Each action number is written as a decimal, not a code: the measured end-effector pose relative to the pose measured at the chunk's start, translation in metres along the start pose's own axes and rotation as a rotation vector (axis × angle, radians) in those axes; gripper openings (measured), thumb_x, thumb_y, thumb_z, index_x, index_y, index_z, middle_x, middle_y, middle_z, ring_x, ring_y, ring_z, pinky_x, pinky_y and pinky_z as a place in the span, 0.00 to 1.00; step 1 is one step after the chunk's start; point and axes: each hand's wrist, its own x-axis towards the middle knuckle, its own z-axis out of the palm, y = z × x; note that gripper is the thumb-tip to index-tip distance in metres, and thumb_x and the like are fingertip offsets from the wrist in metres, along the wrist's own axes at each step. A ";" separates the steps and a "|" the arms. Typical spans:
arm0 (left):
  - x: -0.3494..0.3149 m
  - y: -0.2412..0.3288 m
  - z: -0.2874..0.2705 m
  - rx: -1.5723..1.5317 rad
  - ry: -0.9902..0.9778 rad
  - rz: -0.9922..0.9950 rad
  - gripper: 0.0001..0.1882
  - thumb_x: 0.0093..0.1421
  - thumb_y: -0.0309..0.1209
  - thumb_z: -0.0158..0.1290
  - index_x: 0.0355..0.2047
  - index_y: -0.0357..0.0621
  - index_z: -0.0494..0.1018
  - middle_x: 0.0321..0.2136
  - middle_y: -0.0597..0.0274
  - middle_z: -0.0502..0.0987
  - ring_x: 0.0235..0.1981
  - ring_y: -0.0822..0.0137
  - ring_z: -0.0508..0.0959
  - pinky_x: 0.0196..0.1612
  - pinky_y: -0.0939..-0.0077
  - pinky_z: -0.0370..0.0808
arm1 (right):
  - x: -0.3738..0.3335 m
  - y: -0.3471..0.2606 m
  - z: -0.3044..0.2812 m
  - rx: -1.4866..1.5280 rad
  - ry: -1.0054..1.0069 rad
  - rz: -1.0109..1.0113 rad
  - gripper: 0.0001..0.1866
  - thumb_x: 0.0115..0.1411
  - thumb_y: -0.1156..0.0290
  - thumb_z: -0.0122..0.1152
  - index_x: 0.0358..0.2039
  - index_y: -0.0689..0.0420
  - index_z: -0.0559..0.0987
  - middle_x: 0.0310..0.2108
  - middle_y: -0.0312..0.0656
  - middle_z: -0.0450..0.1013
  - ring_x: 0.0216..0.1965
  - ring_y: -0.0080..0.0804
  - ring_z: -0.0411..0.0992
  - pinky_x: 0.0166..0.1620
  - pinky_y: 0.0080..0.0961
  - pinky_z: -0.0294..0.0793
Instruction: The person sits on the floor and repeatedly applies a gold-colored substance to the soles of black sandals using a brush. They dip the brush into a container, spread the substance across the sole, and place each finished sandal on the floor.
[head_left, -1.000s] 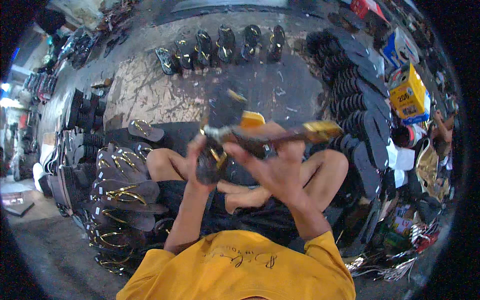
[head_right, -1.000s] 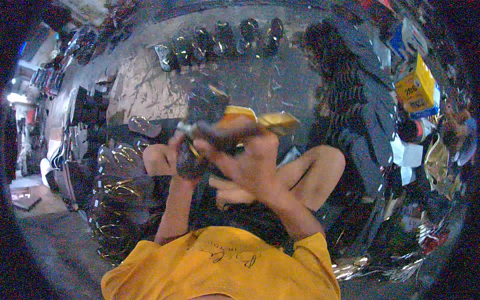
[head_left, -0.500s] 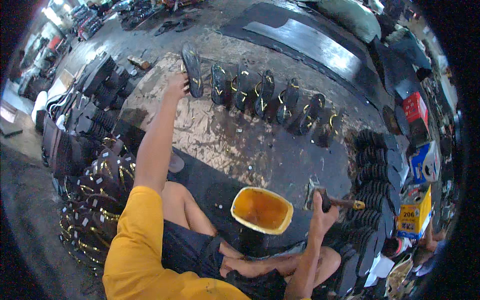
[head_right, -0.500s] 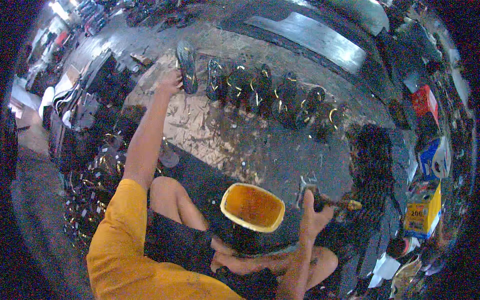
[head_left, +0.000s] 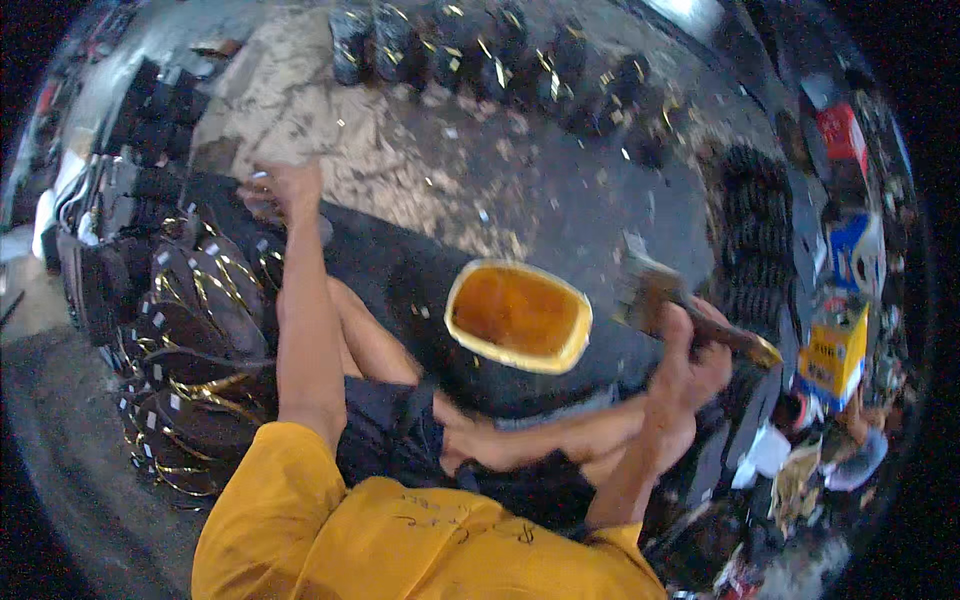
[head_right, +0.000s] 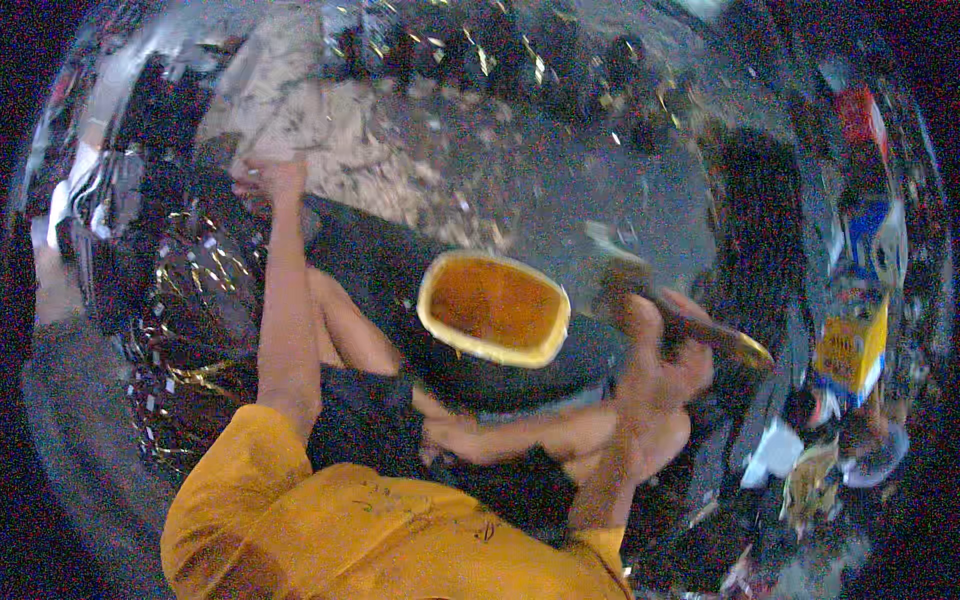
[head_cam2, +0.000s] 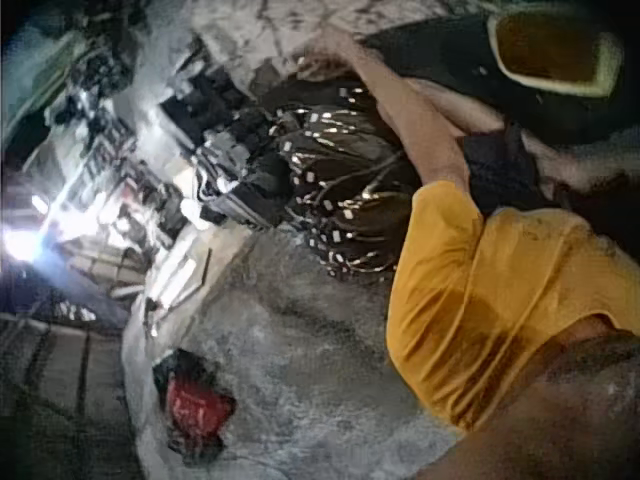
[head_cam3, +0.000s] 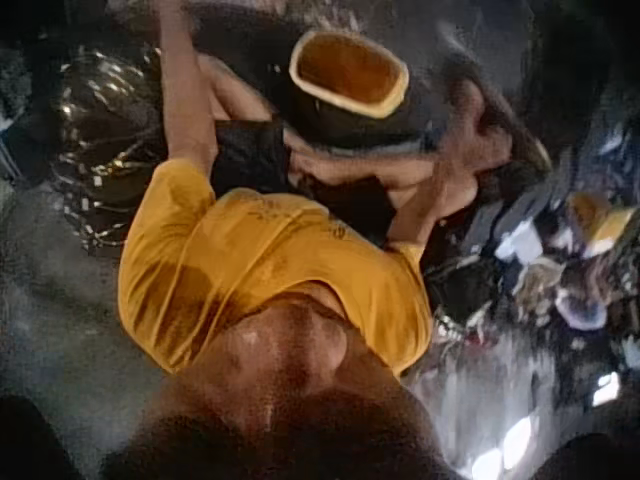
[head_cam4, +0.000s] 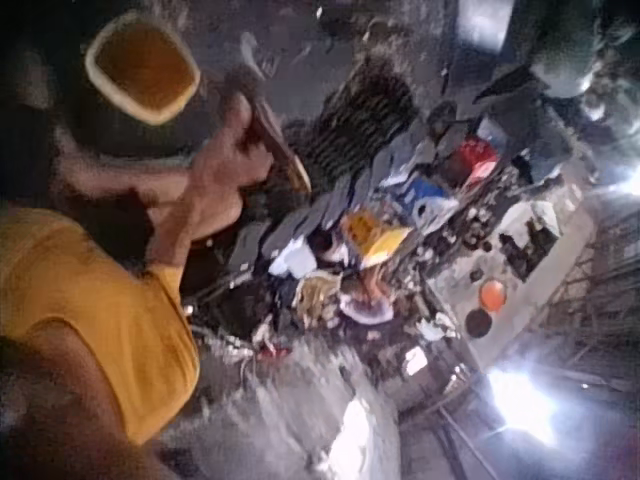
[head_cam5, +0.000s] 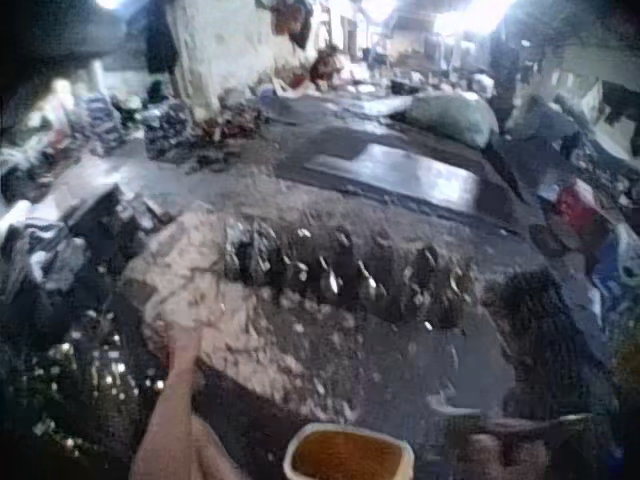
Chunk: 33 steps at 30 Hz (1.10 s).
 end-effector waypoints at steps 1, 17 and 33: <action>-0.009 -0.021 -0.005 -0.008 -0.044 -0.039 0.66 0.53 0.51 0.67 0.75 0.40 0.33 0.73 0.25 0.30 0.72 0.21 0.39 0.71 0.32 0.48 | -0.013 -0.005 0.005 -0.071 -0.127 -0.042 0.13 0.64 0.70 0.70 0.46 0.63 0.83 0.41 0.40 0.81 0.42 0.25 0.76 0.48 0.25 0.76; -0.250 -0.096 -0.248 -0.577 -0.375 0.732 0.32 0.49 0.26 0.63 0.56 0.40 0.69 0.59 0.48 0.70 0.62 0.48 0.70 0.69 0.48 0.62 | -0.033 0.089 -0.023 -0.117 -0.017 -0.090 0.15 0.66 0.61 0.65 0.41 0.62 0.79 0.33 0.49 0.79 0.35 0.37 0.77 0.43 0.36 0.76; -0.303 -0.099 -0.241 -1.881 -1.762 -0.238 0.28 0.70 0.46 0.50 0.61 0.38 0.70 0.54 0.49 0.79 0.48 0.57 0.84 0.52 0.62 0.82 | -0.057 -0.018 -0.036 0.554 -0.206 -0.022 0.15 0.61 0.65 0.72 0.43 0.58 0.78 0.38 0.36 0.79 0.39 0.26 0.78 0.45 0.26 0.78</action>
